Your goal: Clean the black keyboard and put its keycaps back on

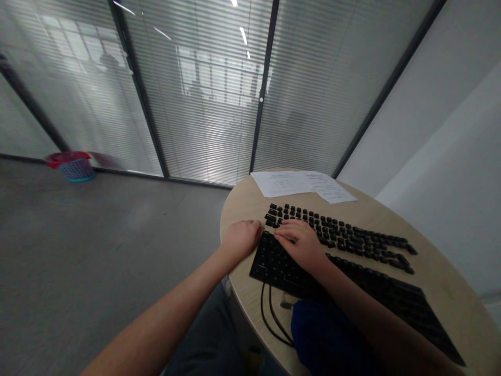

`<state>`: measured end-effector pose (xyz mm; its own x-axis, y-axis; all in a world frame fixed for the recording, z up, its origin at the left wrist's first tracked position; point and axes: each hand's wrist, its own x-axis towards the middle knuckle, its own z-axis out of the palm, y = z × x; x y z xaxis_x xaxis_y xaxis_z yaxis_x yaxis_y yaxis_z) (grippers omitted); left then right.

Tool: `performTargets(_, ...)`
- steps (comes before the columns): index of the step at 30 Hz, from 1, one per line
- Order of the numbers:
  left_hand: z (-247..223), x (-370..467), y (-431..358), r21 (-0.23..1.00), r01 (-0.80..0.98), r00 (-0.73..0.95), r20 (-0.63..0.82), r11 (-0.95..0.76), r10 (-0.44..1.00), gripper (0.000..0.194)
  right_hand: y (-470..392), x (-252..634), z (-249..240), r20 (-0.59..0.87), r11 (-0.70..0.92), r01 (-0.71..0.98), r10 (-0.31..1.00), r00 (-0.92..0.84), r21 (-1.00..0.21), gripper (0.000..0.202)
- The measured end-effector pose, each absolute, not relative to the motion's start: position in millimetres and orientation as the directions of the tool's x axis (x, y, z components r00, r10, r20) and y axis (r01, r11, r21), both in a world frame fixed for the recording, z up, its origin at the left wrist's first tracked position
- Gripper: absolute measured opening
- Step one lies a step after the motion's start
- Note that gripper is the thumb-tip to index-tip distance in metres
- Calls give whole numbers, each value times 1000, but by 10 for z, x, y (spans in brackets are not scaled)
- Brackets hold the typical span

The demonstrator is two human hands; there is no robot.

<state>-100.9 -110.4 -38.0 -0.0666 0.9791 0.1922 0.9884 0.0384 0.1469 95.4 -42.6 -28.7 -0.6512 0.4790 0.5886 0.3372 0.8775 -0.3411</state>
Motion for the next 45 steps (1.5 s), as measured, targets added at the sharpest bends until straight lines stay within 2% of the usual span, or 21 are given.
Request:
performTargets(4,-366,-1032,-1123,187,982,-54,229,11,972,41,-455,989,-110,582,884,362,467,-666,-295,16)
performTargets(8,-338,-1066,-1147,233,971,-1,249,-59,969,42,-391,1059,85,572,892,424,432,-697,-157,25)
performTargets(11,-328,-1082,-1149,267,958,41,247,-109,968,43,-151,1143,221,529,851,513,490,-693,-116,24)
performTargets(16,-354,-1103,-1115,307,939,82,239,-156,967,44,383,1300,332,400,738,658,653,-643,-147,22)
performTargets(25,-342,-1159,-1038,333,924,121,209,-187,970,49,919,1320,371,239,556,806,826,-510,-203,24)
performTargets(32,-357,-1196,-1009,364,914,110,203,-179,973,49,1144,969,120,168,559,799,829,-533,-223,29)
performTargets(38,-362,-1189,-1023,371,910,106,225,-186,969,48,1237,687,-42,113,566,788,823,-557,-243,17)
performTargets(45,-366,-1187,-1029,354,910,131,250,-216,959,49,1249,584,-120,77,551,791,830,-552,-266,13)
